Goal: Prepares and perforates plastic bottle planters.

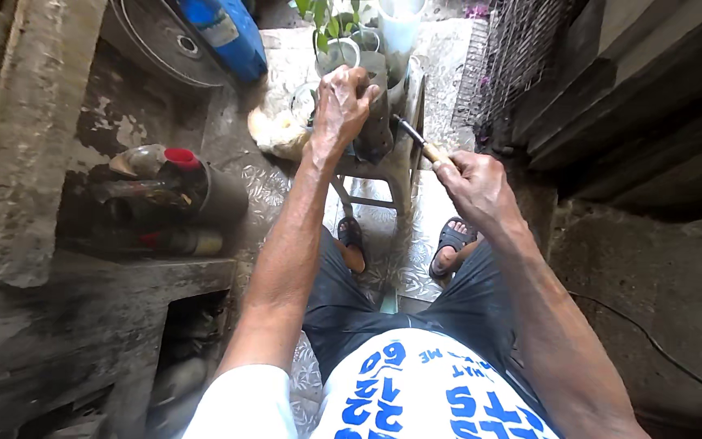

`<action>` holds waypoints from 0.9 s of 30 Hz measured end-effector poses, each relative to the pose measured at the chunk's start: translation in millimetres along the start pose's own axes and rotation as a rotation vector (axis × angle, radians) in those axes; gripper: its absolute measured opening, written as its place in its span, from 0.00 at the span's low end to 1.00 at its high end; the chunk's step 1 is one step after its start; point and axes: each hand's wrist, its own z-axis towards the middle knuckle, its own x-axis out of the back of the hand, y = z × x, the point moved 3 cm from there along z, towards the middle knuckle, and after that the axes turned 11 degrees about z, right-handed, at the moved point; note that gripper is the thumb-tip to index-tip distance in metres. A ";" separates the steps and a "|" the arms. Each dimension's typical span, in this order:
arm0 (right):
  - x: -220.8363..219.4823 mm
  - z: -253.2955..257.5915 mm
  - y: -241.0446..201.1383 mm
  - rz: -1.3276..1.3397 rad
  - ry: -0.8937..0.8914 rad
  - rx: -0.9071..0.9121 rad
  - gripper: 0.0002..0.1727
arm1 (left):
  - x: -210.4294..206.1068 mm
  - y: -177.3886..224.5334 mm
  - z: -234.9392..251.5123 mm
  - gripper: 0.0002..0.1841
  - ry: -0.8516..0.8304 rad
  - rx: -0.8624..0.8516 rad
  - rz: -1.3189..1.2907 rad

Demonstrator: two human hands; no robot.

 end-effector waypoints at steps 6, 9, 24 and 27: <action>9.4 -12.0 16.8 0.117 0.053 -0.021 0.23 | 24.8 -29.5 8.5 0.17 -0.192 -0.182 0.063; 7.8 -12.7 23.3 0.127 0.049 -0.080 0.21 | 26.6 -40.3 11.2 0.18 -0.201 -0.263 0.051; 5.8 -18.0 40.4 0.165 0.068 -0.119 0.21 | 4.0 1.7 -16.6 0.11 0.123 -0.179 0.090; 6.7 -20.9 43.5 0.156 0.064 -0.130 0.21 | 1.4 11.6 -15.3 0.11 0.149 -0.118 0.116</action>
